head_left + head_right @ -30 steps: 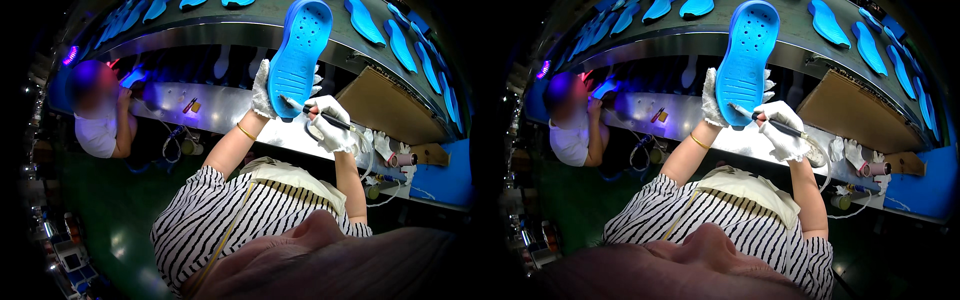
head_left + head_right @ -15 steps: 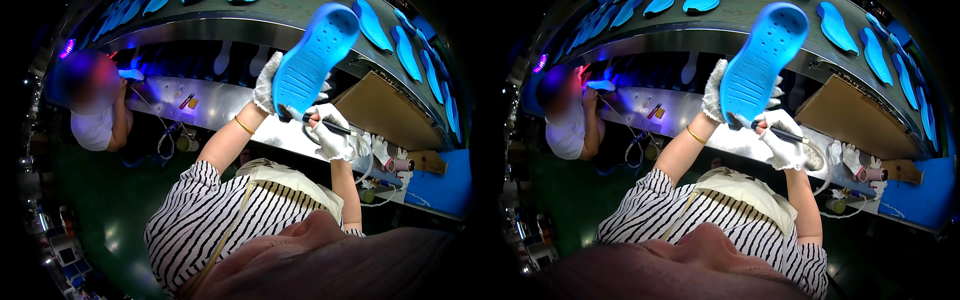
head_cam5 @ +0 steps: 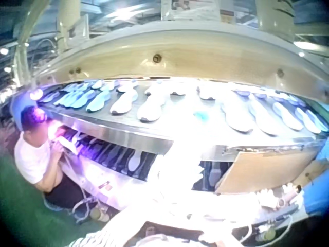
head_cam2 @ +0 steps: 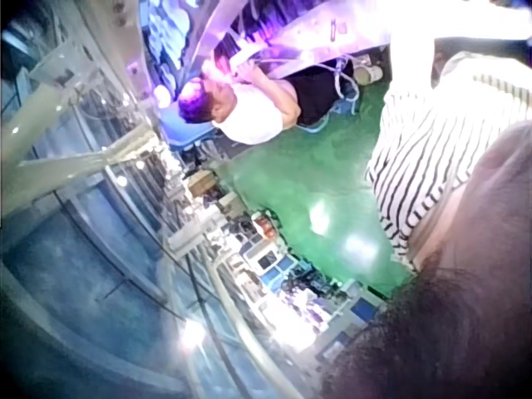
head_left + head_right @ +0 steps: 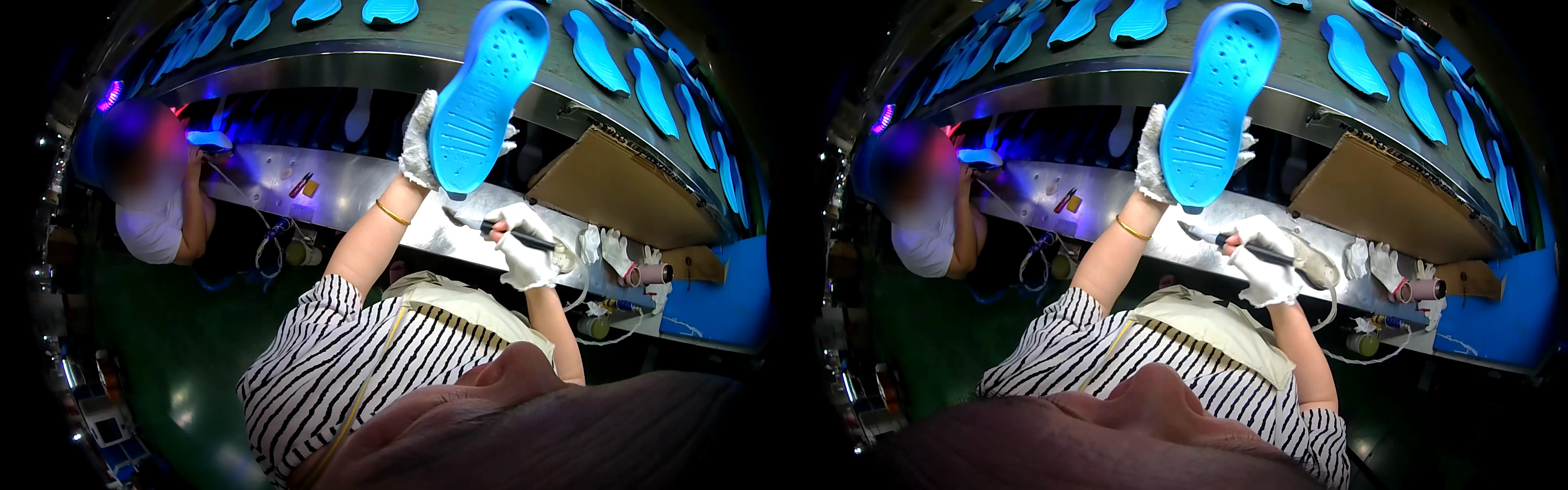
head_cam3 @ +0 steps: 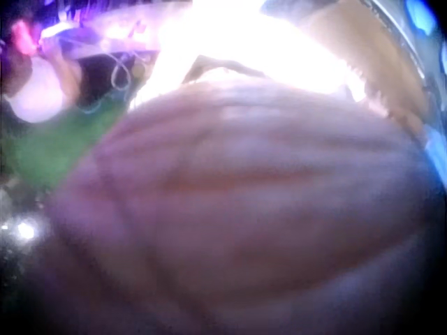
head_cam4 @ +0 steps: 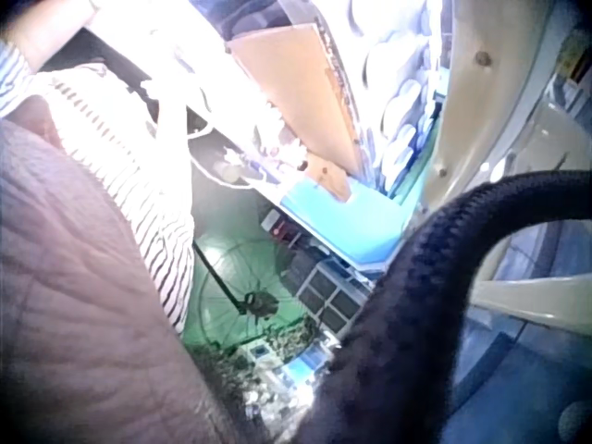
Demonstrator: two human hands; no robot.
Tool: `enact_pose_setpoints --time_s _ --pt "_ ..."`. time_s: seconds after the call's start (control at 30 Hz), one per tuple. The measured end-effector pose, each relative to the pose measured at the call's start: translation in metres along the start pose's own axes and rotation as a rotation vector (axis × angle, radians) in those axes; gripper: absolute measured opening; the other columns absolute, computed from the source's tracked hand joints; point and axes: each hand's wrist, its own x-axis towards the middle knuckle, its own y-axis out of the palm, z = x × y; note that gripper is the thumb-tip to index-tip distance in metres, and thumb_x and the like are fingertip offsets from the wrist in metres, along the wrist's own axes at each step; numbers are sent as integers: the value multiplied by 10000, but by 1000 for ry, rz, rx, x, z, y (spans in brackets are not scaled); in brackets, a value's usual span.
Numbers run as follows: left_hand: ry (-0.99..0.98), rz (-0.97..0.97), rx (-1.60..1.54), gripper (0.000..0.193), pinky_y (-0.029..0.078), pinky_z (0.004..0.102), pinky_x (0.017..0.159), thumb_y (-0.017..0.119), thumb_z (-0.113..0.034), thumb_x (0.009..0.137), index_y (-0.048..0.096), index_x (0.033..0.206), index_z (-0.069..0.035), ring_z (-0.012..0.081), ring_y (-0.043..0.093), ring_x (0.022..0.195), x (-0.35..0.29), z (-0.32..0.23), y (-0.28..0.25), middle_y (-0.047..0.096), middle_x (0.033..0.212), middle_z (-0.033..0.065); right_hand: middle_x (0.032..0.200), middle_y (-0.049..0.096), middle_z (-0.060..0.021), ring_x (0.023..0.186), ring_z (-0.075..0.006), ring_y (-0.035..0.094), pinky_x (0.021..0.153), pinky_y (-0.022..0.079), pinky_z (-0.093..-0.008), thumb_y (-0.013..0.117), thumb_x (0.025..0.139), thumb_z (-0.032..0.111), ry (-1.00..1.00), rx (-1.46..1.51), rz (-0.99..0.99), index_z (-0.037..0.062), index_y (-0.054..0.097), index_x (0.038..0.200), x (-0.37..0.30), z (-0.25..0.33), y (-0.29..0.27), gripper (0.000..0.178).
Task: The person applies adhesive to the inner surface of blue shoe soles using a brush tool, retrieving each sole from a conveyor system and returning them after coating.
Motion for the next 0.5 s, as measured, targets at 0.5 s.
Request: enact_pose_setpoints --time_s 0.5 --pt "-246 67 -22 844 290 585 1066 421 -614 878 224 1453 -29 481 362 1274 16 0 20 310 1423 293 851 622 -91 741 -135 611 684 509 -282 643 748 -25 -33 124 98 16 580 823 11 18 -16 105"
